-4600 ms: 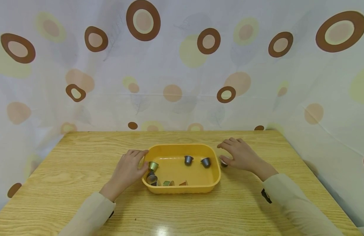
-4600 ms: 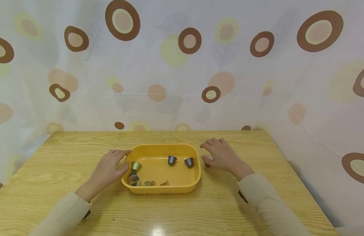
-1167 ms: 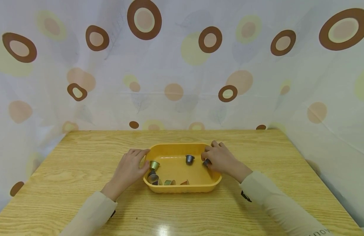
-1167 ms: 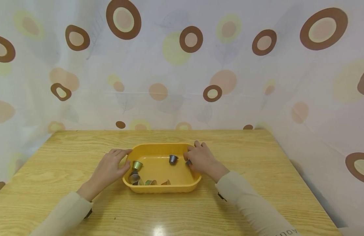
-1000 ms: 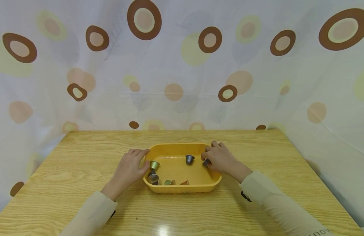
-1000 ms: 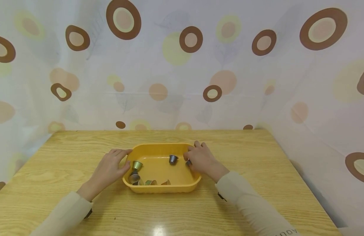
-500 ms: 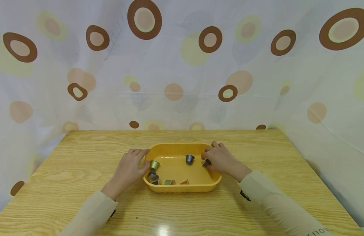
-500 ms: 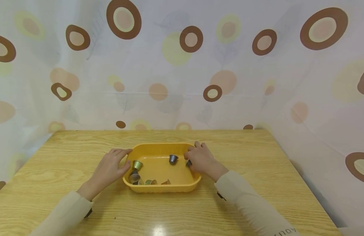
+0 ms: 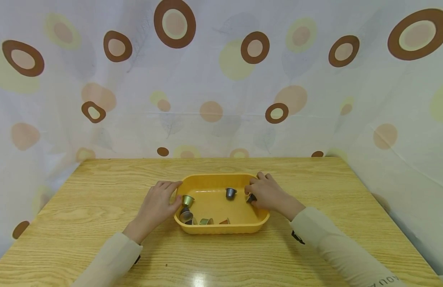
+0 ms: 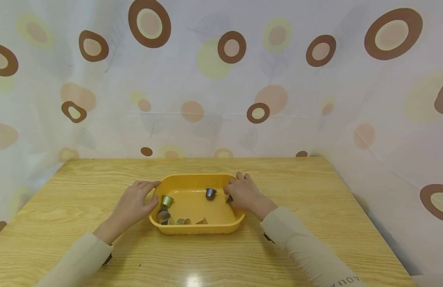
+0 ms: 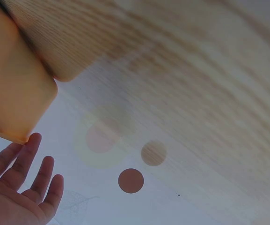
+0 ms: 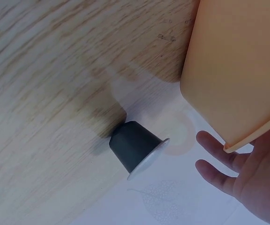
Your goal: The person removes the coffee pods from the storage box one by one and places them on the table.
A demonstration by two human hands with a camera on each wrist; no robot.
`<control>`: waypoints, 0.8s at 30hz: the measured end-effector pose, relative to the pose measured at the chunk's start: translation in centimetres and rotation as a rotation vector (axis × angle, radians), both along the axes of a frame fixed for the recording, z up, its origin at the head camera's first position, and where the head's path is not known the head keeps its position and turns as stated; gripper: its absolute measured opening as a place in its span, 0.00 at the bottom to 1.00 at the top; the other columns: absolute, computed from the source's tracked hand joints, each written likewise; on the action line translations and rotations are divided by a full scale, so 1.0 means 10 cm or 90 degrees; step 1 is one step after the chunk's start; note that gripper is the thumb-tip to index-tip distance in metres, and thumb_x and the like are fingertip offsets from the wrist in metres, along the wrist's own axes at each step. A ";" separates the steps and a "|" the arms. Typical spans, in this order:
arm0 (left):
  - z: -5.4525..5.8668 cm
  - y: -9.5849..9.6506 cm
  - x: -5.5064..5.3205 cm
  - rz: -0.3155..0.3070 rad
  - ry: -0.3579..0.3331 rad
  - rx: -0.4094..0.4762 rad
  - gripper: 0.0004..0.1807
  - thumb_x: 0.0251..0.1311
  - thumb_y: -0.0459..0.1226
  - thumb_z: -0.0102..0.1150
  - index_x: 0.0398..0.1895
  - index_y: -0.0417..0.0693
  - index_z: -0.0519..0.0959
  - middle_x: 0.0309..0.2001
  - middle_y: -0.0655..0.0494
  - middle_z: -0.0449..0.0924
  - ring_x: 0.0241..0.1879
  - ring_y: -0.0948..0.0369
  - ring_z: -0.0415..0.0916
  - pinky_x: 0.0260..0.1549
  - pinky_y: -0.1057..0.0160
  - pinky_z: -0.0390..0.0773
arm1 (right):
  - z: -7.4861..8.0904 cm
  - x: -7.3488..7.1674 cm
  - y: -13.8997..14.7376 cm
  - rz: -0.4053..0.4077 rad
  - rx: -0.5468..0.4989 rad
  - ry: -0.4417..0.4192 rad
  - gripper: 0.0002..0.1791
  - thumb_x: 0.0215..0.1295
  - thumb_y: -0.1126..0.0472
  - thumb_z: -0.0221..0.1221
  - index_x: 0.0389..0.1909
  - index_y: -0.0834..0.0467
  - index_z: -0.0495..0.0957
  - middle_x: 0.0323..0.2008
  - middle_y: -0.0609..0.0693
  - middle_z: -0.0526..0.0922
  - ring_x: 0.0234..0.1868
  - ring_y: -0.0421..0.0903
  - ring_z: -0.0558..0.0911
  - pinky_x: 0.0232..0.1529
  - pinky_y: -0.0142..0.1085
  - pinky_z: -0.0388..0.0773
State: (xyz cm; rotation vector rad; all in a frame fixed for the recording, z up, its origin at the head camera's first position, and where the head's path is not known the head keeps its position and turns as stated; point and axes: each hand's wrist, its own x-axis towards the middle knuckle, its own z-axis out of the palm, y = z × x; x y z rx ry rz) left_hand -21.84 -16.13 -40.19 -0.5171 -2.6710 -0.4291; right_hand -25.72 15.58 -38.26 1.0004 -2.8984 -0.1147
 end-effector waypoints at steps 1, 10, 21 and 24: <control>0.00 0.00 0.00 0.000 0.000 0.001 0.21 0.56 0.41 0.54 0.54 0.47 0.75 0.47 0.52 0.80 0.49 0.52 0.72 0.46 0.51 0.73 | 0.00 0.00 0.00 0.000 0.001 0.001 0.11 0.50 0.53 0.66 0.35 0.48 0.81 0.35 0.46 0.79 0.37 0.48 0.67 0.40 0.45 0.65; -0.01 -0.01 0.01 -0.003 0.007 -0.002 0.21 0.56 0.41 0.55 0.54 0.47 0.75 0.46 0.52 0.80 0.48 0.52 0.73 0.44 0.51 0.74 | 0.01 0.02 -0.02 0.009 -0.008 0.003 0.11 0.49 0.53 0.66 0.35 0.48 0.81 0.34 0.46 0.80 0.34 0.48 0.66 0.36 0.42 0.63; 0.01 0.00 0.02 -0.001 0.008 -0.002 0.21 0.56 0.41 0.54 0.53 0.47 0.75 0.46 0.52 0.80 0.48 0.52 0.73 0.44 0.52 0.74 | 0.00 0.02 0.00 0.017 -0.030 0.007 0.10 0.49 0.55 0.67 0.34 0.49 0.81 0.34 0.45 0.80 0.37 0.50 0.69 0.38 0.45 0.66; 0.01 0.00 0.02 -0.002 0.011 -0.003 0.20 0.56 0.41 0.54 0.53 0.47 0.75 0.46 0.52 0.81 0.48 0.52 0.73 0.44 0.52 0.74 | 0.00 0.02 0.00 0.016 -0.043 0.003 0.09 0.49 0.56 0.67 0.33 0.49 0.81 0.33 0.45 0.80 0.37 0.50 0.69 0.38 0.46 0.67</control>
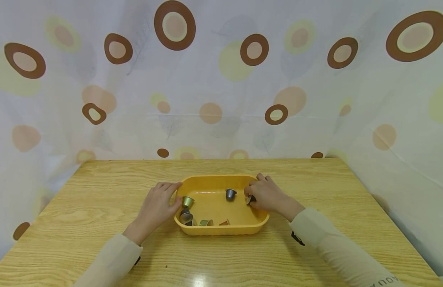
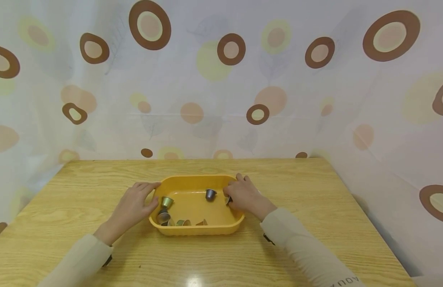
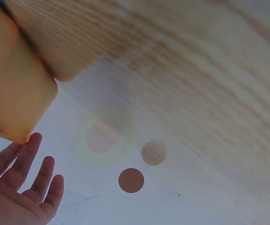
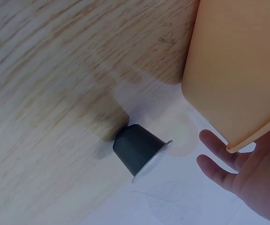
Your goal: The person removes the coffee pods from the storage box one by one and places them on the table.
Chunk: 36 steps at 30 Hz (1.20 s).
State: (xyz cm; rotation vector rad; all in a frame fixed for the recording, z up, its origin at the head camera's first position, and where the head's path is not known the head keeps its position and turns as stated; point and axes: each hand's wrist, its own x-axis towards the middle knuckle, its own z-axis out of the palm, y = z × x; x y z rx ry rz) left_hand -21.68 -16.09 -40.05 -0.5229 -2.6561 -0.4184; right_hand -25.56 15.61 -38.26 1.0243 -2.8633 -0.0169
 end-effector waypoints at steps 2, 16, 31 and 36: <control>0.00 0.00 0.00 0.000 0.002 0.000 0.20 0.56 0.41 0.54 0.53 0.47 0.76 0.46 0.52 0.81 0.48 0.52 0.73 0.44 0.52 0.74 | 0.00 0.00 0.00 -0.002 -0.008 -0.005 0.09 0.49 0.57 0.66 0.33 0.49 0.81 0.32 0.45 0.80 0.37 0.50 0.69 0.38 0.47 0.68; -0.01 0.00 -0.01 0.002 -0.002 0.003 0.21 0.56 0.41 0.54 0.53 0.47 0.75 0.46 0.53 0.80 0.48 0.52 0.73 0.45 0.51 0.74 | -0.01 -0.02 0.02 -0.017 -0.049 -0.037 0.10 0.48 0.59 0.66 0.35 0.50 0.81 0.35 0.46 0.80 0.39 0.49 0.69 0.42 0.48 0.67; 0.00 0.00 -0.01 0.003 -0.005 0.006 0.21 0.56 0.41 0.54 0.54 0.47 0.75 0.46 0.52 0.80 0.49 0.52 0.73 0.45 0.51 0.73 | -0.01 -0.03 0.04 -0.032 -0.085 -0.002 0.17 0.52 0.53 0.64 0.43 0.53 0.79 0.42 0.50 0.79 0.51 0.56 0.70 0.51 0.55 0.66; 0.00 0.00 -0.01 0.002 -0.008 0.008 0.21 0.56 0.41 0.53 0.54 0.47 0.75 0.47 0.52 0.80 0.49 0.52 0.73 0.45 0.51 0.73 | -0.02 -0.02 0.06 -0.021 -0.112 0.032 0.17 0.51 0.54 0.64 0.43 0.54 0.79 0.41 0.50 0.78 0.52 0.56 0.69 0.51 0.56 0.66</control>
